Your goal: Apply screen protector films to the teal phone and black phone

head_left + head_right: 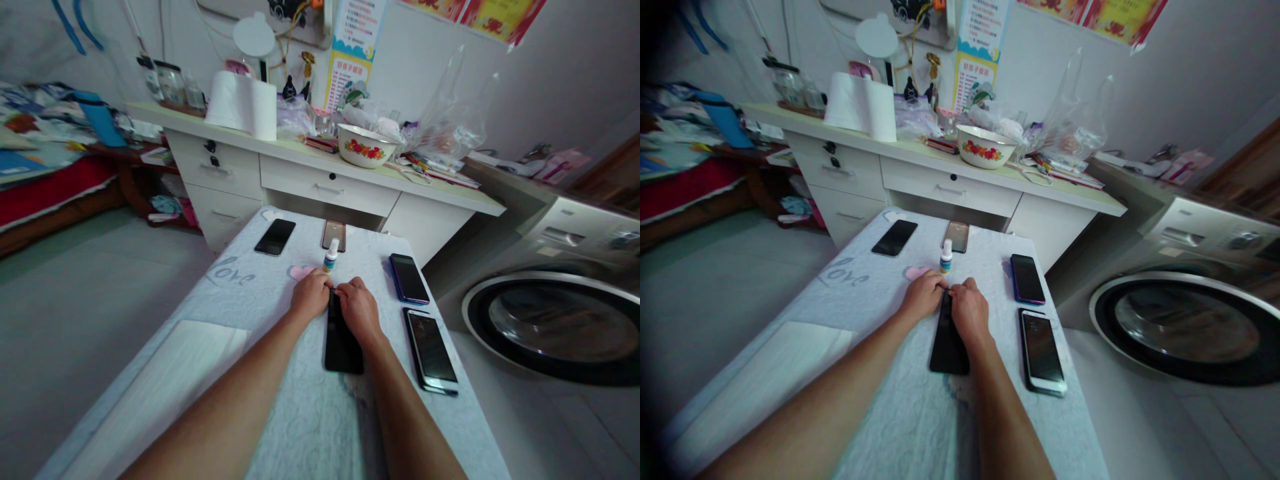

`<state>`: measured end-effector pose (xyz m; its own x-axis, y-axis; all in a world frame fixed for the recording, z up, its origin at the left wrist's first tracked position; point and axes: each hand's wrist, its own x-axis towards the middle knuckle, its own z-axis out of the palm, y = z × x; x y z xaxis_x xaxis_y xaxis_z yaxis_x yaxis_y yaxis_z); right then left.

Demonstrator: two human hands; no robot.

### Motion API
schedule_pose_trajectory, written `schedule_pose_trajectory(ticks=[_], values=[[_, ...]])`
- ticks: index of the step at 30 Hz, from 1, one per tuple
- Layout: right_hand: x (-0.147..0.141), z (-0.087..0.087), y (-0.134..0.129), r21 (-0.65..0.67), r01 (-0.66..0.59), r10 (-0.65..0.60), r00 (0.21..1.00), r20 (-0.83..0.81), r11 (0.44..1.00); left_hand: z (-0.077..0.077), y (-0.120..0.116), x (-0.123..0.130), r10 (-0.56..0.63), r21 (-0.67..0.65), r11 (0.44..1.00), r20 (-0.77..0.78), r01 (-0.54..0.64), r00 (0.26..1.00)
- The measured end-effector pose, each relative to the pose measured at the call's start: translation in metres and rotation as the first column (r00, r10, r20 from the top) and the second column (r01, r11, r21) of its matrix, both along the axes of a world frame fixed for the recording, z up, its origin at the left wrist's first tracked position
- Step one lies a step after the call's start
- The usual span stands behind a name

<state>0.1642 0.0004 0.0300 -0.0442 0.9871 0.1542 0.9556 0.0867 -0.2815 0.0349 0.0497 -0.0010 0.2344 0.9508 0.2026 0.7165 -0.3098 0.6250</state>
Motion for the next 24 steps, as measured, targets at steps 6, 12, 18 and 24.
schedule_pose_trajectory(ticks=[6,12,18,24], values=[[-0.0007,-0.0002,-0.0001,-0.001,-0.004,0.004,1.0,0.0,1.0,-0.0005,0.0002,-0.0004,0.005,-0.001,1.0,0.0,-0.005,1.0],[-0.0014,-0.0006,-0.0002,-0.006,-0.012,0.012,1.0,-0.009,1.0,0.0002,-0.0006,-0.0007,0.005,0.006,1.0,0.01,-0.005,1.0],[-0.0009,0.0,-0.0007,0.004,-0.028,0.028,0.999,-0.029,1.0,0.0019,-0.0017,-0.0011,0.005,0.008,1.0,0.013,-0.005,1.0],[0.0008,-0.005,0.0002,0.024,-0.041,0.042,0.998,-0.037,0.999,0.0004,-0.0004,-0.0005,0.006,0.009,1.0,0.008,-0.006,1.0]])
